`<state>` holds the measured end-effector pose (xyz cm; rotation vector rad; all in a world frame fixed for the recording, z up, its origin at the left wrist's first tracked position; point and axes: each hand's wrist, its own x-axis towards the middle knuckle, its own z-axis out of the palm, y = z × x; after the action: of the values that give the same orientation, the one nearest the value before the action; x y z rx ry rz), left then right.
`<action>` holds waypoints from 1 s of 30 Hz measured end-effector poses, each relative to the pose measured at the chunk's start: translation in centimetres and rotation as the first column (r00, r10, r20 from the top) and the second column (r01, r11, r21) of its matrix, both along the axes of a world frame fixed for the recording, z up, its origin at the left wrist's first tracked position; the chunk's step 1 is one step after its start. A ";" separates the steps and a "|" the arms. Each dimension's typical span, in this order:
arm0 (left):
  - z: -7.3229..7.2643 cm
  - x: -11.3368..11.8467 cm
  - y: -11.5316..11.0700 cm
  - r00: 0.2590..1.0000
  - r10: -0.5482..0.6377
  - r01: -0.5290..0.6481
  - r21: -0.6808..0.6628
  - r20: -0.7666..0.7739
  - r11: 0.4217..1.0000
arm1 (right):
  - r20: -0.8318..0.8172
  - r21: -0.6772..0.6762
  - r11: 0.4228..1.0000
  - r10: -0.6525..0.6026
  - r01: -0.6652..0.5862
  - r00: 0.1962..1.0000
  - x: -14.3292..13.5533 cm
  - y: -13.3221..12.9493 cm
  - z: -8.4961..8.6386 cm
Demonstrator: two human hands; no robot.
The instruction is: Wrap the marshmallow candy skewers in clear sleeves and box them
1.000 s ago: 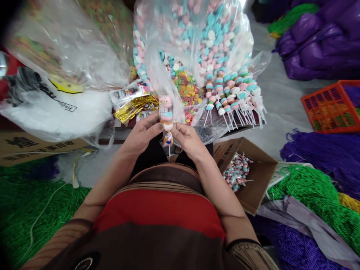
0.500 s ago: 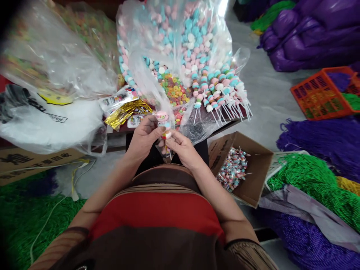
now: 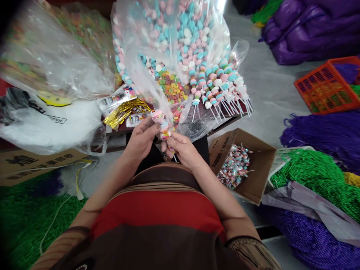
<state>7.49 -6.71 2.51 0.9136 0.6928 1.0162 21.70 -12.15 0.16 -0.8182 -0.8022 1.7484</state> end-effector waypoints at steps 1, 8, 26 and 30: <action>-0.1 0.0 0.1 1.000 0.004 -0.004 -0.003 -0.002 1.000 | -0.006 -0.007 1.000 0.006 -0.006 1.000 0.0 0.0 0.1; -0.4 -0.3 0.2 1.000 0.000 0.001 -0.043 0.022 0.999 | -0.018 -0.041 0.999 0.030 -0.031 0.999 -0.2 -0.1 0.6; 0.2 -0.2 -0.1 0.999 -0.037 0.037 -0.093 0.000 0.995 | -0.256 -0.098 0.981 0.136 -0.166 0.957 0.0 -0.4 0.4; 0.4 -0.1 -0.1 1.000 0.000 -0.001 -0.059 -0.014 0.998 | -0.312 -0.099 0.972 0.171 -0.211 0.935 -0.1 -0.4 0.4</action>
<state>7.38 -6.81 2.93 0.8697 0.7313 0.9854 21.57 -12.52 0.57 -0.5500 -0.5804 2.0573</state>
